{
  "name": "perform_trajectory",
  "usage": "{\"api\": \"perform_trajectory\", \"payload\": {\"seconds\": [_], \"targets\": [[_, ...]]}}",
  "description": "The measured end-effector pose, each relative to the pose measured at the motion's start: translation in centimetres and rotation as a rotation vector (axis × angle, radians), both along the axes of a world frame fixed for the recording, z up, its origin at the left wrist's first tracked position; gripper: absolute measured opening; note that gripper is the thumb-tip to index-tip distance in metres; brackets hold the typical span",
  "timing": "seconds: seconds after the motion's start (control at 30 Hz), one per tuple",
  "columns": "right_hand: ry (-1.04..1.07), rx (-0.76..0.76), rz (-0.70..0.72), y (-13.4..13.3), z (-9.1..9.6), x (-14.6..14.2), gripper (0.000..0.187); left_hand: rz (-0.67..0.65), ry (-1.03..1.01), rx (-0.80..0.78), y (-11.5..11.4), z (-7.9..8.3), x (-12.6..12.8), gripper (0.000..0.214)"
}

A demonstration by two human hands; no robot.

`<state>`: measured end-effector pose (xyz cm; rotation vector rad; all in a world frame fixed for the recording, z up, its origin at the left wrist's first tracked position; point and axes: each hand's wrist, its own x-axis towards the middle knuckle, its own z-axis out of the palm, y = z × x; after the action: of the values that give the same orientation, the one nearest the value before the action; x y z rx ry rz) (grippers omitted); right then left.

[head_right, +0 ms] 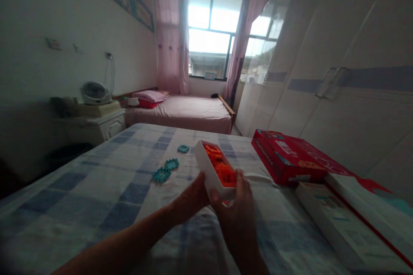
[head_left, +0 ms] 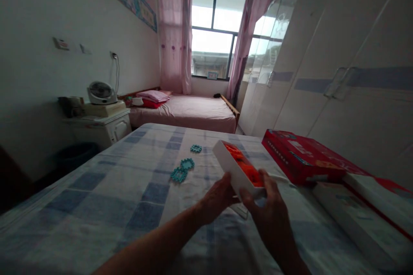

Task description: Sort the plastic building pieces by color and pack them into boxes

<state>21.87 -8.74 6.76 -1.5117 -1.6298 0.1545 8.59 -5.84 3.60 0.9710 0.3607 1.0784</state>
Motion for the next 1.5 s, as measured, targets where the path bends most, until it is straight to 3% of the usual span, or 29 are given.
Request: {"api": "perform_trajectory", "payload": {"seconds": [0.1, 0.3, 0.47, 0.57, 0.63, 0.7, 0.83, 0.93, 1.1, 1.23, 1.37, 1.5], "targets": [[0.098, -0.063, 0.182, 1.1, 0.1, -3.5, 0.08, 0.084, -0.251, -0.134, 0.3, 0.9, -1.7, 0.064], [0.062, -0.067, 0.487, 3.4, -2.0, -6.1, 0.067, 0.509, -0.18, -0.233, 1.1, 2.6, -8.2, 0.052], [-0.053, 0.166, 0.32, 6.7, -4.4, -4.0, 0.049, 0.719, 0.078, -0.194, 2.4, 3.6, -15.9, 0.042], [-0.063, 0.214, 0.229, 8.1, -5.3, -2.7, 0.045, 0.803, 0.472, -0.242, 3.1, 3.9, -19.1, 0.046], [-0.069, 0.213, 0.209, 8.4, -5.7, -2.3, 0.043, 0.837, 0.731, -0.268, 3.4, 4.2, -19.9, 0.049], [-0.074, 0.19, 0.207, 8.4, -5.8, -2.3, 0.042, 0.852, 0.858, -0.252, 3.6, 4.4, -19.9, 0.048], [-0.096, 0.142, 0.227, 7.9, -6.2, -2.6, 0.043, 0.848, 0.933, -0.185, 4.5, 4.7, -19.0, 0.049], [-0.122, 0.115, 0.245, 7.8, -6.6, -2.7, 0.043, 0.856, 0.998, -0.126, 5.2, 5.0, -19.0, 0.065], [-0.128, 0.086, 0.26, 7.5, -6.7, -2.8, 0.043, 0.976, 1.081, 0.062, 5.2, 6.0, -20.2, 0.08], [-0.115, 0.06, 0.277, 7.0, -6.3, -3.1, 0.042, 1.022, 0.919, 0.103, 4.4, 6.3, -20.3, 0.071], [-0.107, 0.048, 0.281, 6.7, -6.1, -3.3, 0.042, 1.08, 0.414, 0.014, 3.8, 6.2, -19.6, 0.044], [-0.096, 0.069, 0.275, 6.7, -6.3, -3.2, 0.04, 0.9, -0.065, -0.109, 3.2, 6.6, -18.7, 0.031]]}}
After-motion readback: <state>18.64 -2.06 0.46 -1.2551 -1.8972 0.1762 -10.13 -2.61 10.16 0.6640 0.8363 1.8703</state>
